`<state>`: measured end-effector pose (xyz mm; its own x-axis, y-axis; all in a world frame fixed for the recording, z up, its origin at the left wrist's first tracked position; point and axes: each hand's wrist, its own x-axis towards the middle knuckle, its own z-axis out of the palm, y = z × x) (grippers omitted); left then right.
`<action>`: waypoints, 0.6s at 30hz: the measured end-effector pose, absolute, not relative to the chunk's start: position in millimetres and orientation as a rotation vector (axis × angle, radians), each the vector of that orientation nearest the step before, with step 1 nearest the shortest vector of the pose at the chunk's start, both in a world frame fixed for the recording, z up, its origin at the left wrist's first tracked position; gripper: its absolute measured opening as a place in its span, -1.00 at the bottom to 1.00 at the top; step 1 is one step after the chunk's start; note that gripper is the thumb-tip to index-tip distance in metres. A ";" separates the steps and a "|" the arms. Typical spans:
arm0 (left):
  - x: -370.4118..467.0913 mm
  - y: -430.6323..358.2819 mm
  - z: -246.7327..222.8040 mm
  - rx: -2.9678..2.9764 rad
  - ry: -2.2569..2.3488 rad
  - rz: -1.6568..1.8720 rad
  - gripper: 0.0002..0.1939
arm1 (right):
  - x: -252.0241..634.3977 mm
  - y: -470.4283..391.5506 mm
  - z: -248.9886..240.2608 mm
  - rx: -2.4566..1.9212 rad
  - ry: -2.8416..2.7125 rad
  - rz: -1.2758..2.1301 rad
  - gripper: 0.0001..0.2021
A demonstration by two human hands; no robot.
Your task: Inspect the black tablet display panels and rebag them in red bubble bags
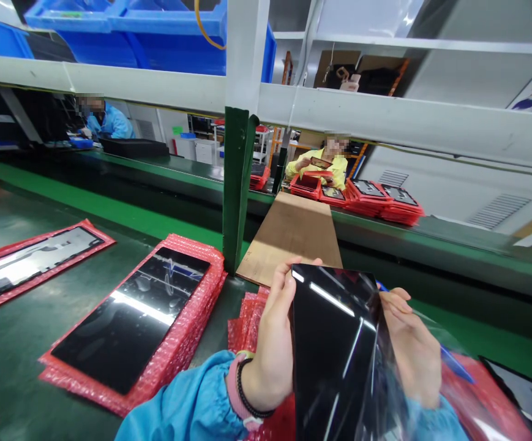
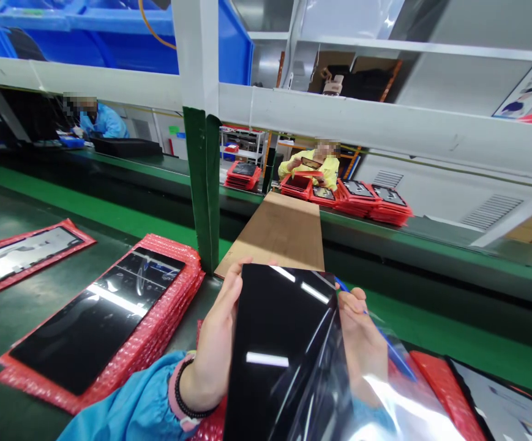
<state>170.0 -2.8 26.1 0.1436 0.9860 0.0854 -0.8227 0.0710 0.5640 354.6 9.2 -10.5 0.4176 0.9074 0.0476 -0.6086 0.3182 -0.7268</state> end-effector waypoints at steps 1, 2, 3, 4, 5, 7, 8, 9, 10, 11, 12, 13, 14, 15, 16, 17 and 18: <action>170.2 -4.1 25.7 0.568 0.324 1.385 -0.80 | 353.8 6.2 -10.1 -0.701 -0.534 1.003 -0.69; 170.4 -5.7 25.1 0.597 0.296 1.381 -0.80 | 353.3 2.8 -9.9 -0.710 -0.569 0.945 -0.69; 170.4 -7.7 24.4 0.646 0.275 1.390 -0.80 | 353.1 -0.8 -9.8 -0.721 -0.604 0.887 -0.69; 170.5 -9.8 23.3 0.702 0.252 1.402 -0.79 | 353.1 -4.4 -9.6 -0.731 -0.639 0.824 -0.69; 170.7 -12.0 21.9 0.760 0.215 1.410 -0.78 | 353.2 -7.6 -9.3 -0.736 -0.678 0.765 -0.67; 171.6 -15.7 17.4 0.846 0.121 1.408 -0.72 | 353.6 -12.6 -8.3 -0.700 -0.769 0.655 -0.64; 172.4 -16.9 14.5 0.873 0.074 1.393 -0.68 | 353.9 -14.3 -7.7 -0.664 -0.819 0.602 -0.63; 173.4 -17.7 11.3 0.897 0.033 1.372 -0.62 | 354.3 -15.5 -7.2 -0.620 -0.858 0.557 -0.62; 174.4 -18.0 8.0 0.927 -0.003 1.346 -0.55 | 355.0 -16.4 -6.7 -0.579 -0.884 0.526 -0.63; 175.2 -18.1 4.8 0.959 -0.030 1.321 -0.49 | 355.8 -17.1 -6.2 -0.546 -0.900 0.507 -0.63; 175.7 -18.2 2.0 0.993 -0.045 1.298 -0.43 | 356.9 -17.8 -5.9 -0.522 -0.910 0.487 -0.64; 175.6 -18.5 -0.3 1.032 -0.048 1.284 -0.39 | 358.0 -18.5 -5.6 -0.511 -0.918 0.473 -0.64; 174.9 -19.2 -1.7 1.075 -0.040 1.281 -0.35 | 359.1 -19.3 -5.2 -0.504 -0.930 0.461 -0.64; 173.5 -20.5 -2.1 1.120 -0.026 1.285 -0.33 | 360.0 -20.1 -4.7 -0.498 -0.940 0.451 -0.64; 171.4 -22.3 -1.5 1.164 -0.009 1.286 -0.30 | 360.6 -21.0 -4.1 -0.489 -0.945 0.445 -0.64; 168.7 -24.7 0.1 1.208 0.015 1.280 -0.29 | 360.8 -21.9 -3.5 -0.482 -0.945 0.442 -0.64; 165.8 -27.3 2.7 1.247 0.044 1.265 -0.29 | 360.9 -22.7 -3.0 -0.480 -0.937 0.442 -0.64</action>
